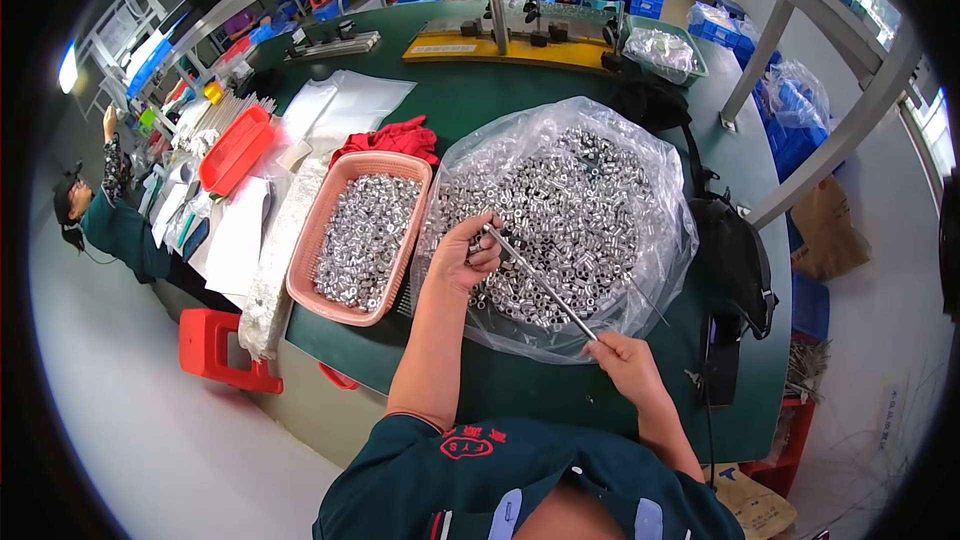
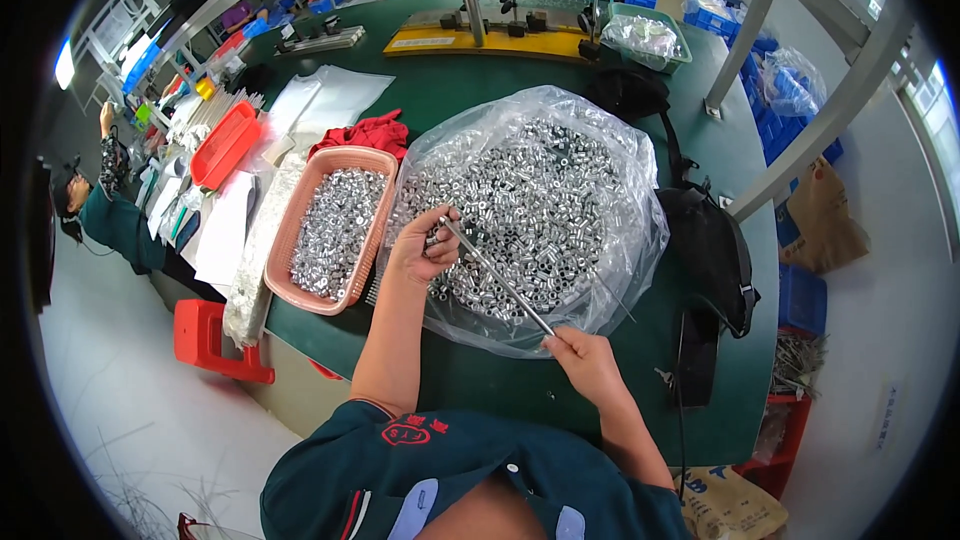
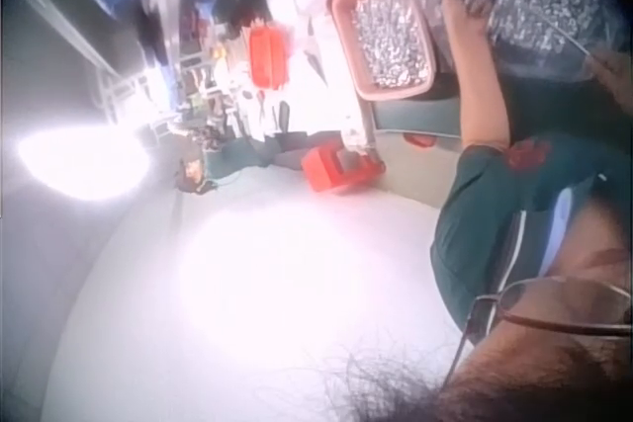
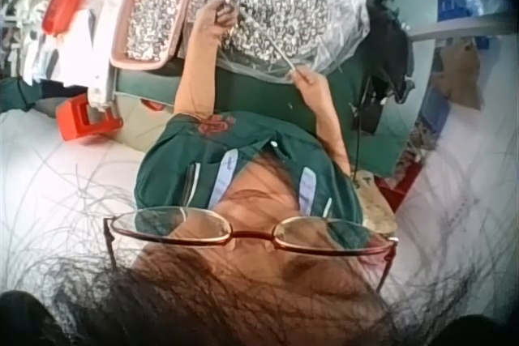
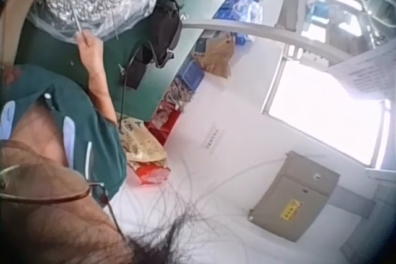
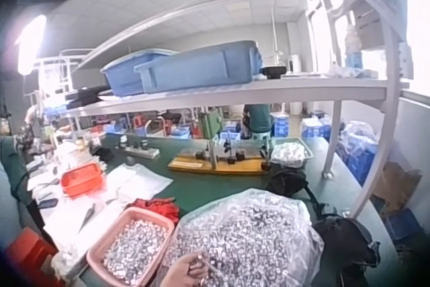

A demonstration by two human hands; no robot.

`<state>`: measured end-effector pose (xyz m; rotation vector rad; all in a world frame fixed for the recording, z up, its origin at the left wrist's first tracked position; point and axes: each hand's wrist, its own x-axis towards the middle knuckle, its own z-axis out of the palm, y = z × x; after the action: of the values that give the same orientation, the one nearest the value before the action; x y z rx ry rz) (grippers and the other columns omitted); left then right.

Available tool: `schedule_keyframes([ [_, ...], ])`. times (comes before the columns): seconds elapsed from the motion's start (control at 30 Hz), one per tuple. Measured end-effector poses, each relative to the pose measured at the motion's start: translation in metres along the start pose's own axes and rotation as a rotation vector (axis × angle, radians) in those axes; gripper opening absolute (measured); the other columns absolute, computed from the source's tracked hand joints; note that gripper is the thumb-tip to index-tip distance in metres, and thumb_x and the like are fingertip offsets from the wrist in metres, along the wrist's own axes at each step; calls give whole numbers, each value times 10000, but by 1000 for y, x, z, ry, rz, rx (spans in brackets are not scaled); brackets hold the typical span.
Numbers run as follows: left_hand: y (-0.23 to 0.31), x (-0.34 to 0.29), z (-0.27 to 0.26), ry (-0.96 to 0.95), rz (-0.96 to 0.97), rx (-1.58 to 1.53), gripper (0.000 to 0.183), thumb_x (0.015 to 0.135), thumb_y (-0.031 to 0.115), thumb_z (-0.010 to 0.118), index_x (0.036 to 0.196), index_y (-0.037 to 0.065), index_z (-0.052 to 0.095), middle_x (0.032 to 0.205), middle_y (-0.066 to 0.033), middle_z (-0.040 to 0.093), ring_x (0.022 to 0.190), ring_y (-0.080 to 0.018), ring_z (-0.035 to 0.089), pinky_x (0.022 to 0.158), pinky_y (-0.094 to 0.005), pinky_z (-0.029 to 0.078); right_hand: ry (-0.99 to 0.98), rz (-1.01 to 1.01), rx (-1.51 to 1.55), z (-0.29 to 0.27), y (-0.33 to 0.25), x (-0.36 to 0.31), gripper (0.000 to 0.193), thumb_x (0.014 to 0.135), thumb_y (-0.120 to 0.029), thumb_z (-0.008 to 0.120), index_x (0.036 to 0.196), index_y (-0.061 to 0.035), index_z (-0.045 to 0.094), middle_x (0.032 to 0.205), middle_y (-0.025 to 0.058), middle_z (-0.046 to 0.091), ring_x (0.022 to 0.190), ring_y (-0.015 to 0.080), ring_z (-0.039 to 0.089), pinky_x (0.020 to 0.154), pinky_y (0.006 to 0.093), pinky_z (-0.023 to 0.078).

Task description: The person picks up small metal parts from a plastic bag and sorts them into a pink tray using a long metal rod.

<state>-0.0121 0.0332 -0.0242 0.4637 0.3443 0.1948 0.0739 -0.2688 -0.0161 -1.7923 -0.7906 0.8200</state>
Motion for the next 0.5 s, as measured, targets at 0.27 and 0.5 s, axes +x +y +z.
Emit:
schedule_keyframes([
  [0.27, -7, 0, 17, 191, 151, 220, 229, 894, 266, 542, 881, 40, 572, 552, -2, 435, 365, -73, 294, 356, -212, 214, 148, -49, -130, 6, 4, -1, 153, 843, -181, 595, 880, -34, 607, 562, 84, 440, 509, 115, 421, 498, 279, 370],
  [0.5, -12, 1, 17, 19, 223, 233, 254, 890, 247, 561, 952, 3, 592, 638, -13, 511, 391, -58, 339, 369, -201, 238, -2, 173, 231, 3, 2, -1, 167, 878, -159, 556, 838, -9, 620, 568, -26, 446, 524, 61, 384, 485, 225, 322],
])
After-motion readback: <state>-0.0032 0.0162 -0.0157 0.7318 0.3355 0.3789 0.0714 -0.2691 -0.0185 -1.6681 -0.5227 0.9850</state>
